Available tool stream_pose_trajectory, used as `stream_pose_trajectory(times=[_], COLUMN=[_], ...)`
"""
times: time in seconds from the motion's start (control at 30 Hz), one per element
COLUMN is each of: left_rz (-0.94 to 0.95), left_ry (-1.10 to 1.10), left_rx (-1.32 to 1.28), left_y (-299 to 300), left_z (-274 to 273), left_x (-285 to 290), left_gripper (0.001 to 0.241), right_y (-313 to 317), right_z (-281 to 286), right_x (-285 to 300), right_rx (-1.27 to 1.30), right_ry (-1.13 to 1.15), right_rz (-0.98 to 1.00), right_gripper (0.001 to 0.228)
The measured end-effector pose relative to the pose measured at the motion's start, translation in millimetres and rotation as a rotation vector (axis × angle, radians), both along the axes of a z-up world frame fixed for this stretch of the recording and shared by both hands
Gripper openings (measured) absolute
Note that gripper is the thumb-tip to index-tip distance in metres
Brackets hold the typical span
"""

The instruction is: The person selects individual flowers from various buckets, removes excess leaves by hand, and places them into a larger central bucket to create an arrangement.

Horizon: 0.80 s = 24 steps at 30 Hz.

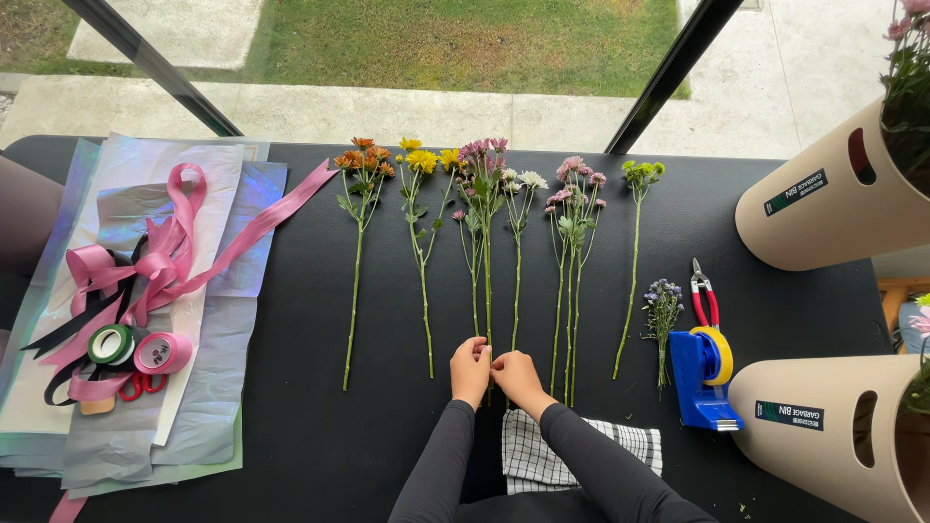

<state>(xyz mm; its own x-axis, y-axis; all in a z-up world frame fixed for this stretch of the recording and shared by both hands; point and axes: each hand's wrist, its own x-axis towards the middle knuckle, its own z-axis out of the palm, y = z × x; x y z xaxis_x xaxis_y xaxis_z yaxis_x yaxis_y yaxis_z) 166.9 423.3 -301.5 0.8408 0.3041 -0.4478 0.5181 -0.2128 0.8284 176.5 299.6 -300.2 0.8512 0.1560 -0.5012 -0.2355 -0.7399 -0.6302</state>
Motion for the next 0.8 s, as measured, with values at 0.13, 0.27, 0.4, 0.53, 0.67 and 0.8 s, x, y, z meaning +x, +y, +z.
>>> stream_pose_trajectory(times=[0.13,0.27,0.4,0.53,0.67,0.8], left_rz=[-0.014,-0.029,-0.034,-0.017,0.006,-0.010], left_ry=[-0.023,-0.022,-0.019,-0.012,-0.058,-0.046], left_rx=[0.064,0.102,0.132,0.140,0.162,0.049], left_y=[-1,-2,-7,-12,-30,-75], left_z=[4,7,12,31,56,115], left_x=[-4,-13,-21,-30,-43,-53], left_gripper=[0.022,0.023,0.025,0.025,0.024,0.030], right_y=[1,-9,-32,-59,-93,-126], right_z=[6,14,16,39,67,114], right_x=[-4,-6,-16,-34,-57,-75], right_rx=[0.006,0.037,0.128,0.214,0.329,0.296], right_ry=[-0.010,-0.023,-0.002,-0.025,-0.072,-0.087], right_rz=[-0.031,-0.053,-0.137,-0.239,-0.314,-0.376], right_gripper=[0.010,0.016,0.022,0.024,0.027,0.029])
